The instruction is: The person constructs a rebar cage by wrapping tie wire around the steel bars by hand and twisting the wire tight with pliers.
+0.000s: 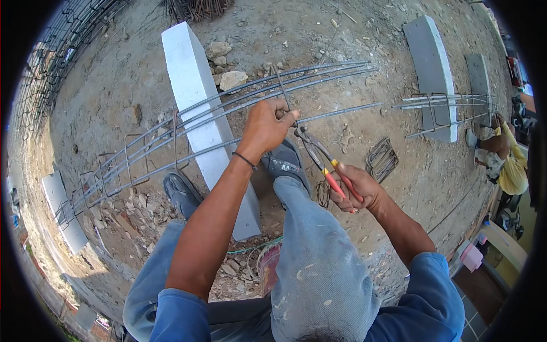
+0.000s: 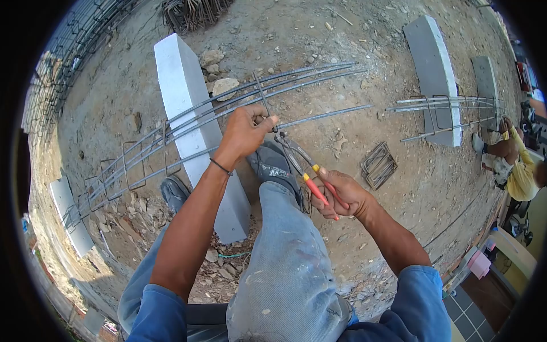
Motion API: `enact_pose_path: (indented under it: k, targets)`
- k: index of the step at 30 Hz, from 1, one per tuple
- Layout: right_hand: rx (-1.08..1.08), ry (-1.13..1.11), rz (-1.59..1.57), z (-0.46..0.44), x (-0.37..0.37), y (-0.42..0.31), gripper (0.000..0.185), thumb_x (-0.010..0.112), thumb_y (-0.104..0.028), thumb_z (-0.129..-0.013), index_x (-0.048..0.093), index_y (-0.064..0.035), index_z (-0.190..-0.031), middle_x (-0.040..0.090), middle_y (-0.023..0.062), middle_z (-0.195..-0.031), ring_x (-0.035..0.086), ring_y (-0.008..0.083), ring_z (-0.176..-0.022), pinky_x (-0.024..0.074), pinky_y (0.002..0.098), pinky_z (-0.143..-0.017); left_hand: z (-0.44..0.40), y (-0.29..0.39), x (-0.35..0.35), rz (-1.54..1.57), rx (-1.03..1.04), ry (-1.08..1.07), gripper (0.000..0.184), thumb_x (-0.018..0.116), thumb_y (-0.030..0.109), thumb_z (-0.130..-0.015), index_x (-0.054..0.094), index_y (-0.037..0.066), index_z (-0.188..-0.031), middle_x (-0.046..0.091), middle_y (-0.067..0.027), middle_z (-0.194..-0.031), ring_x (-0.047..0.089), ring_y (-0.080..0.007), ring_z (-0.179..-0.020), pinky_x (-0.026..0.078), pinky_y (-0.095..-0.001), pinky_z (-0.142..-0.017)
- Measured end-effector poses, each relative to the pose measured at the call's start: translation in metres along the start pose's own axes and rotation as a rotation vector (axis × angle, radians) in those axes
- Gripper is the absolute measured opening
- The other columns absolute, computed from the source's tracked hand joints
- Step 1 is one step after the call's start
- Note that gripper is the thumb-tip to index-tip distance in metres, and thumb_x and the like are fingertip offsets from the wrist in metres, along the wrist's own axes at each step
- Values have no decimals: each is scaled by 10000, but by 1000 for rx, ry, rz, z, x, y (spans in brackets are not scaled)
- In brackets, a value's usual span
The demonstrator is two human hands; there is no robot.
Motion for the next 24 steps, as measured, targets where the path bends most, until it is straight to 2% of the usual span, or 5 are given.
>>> enact_pose_path:
  k: [4, 9, 16, 23, 24]
  targets:
    - [133, -258, -430, -5, 17, 7, 470, 572, -455, -1078, 624, 7, -1012, 693, 146, -770, 628, 235, -502, 499, 343, -434, -4, -11, 2, 29, -38, -12, 244, 769, 215, -939, 703, -11, -874, 629, -25, -665, 551, -97, -557, 426, -322, -519]
    - [-235, 302, 934, 18, -4, -67, 453, 822, -141, -848, 556, 7, -1184, 691, 159, -779, 716, 322, -693, 554, 448, -628, -3, -6, 1, 39, 10, 9, 247, 765, 199, -945, 691, -20, -857, 629, -29, -668, 528, -83, -532, 409, -312, -500]
    - [-767, 750, 1652, 54, 8, -83, 747, 771, -138, -858, 453, 11, -1517, 594, 181, -1176, 600, 326, -940, 504, 448, -797, -5, -3, -1, 43, 9, 6, 255, 767, 206, -942, 681, -12, -843, 628, -35, -665, 533, -91, -524, 415, -321, -508]
    - [-601, 456, 1426, 19, -13, -45, 572, 722, -263, -967, 531, 44, -1411, 612, 162, -998, 605, 273, -712, 502, 354, -608, -1, -5, -4, -35, -62, 41, 274, 793, 272, -890, 723, 9, -861, 641, -129, -664, 601, -265, -604, 488, -411, -626]
    - [-268, 169, 672, 5, -27, -15, 525, 673, -328, -1010, 566, 49, -1360, 628, 156, -950, 588, 249, -634, 482, 344, -548, -1, -7, -3, -59, -67, 40, 274, 792, 274, -890, 722, 11, -857, 640, -131, -662, 603, -268, -602, 488, -411, -626]
Point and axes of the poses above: each hand's wrist, its own z-axis away from the middle knuckle, its own x-axis out of the palm, y = z × x, the point moved 10 cm from there along -z, towards the middle knuckle
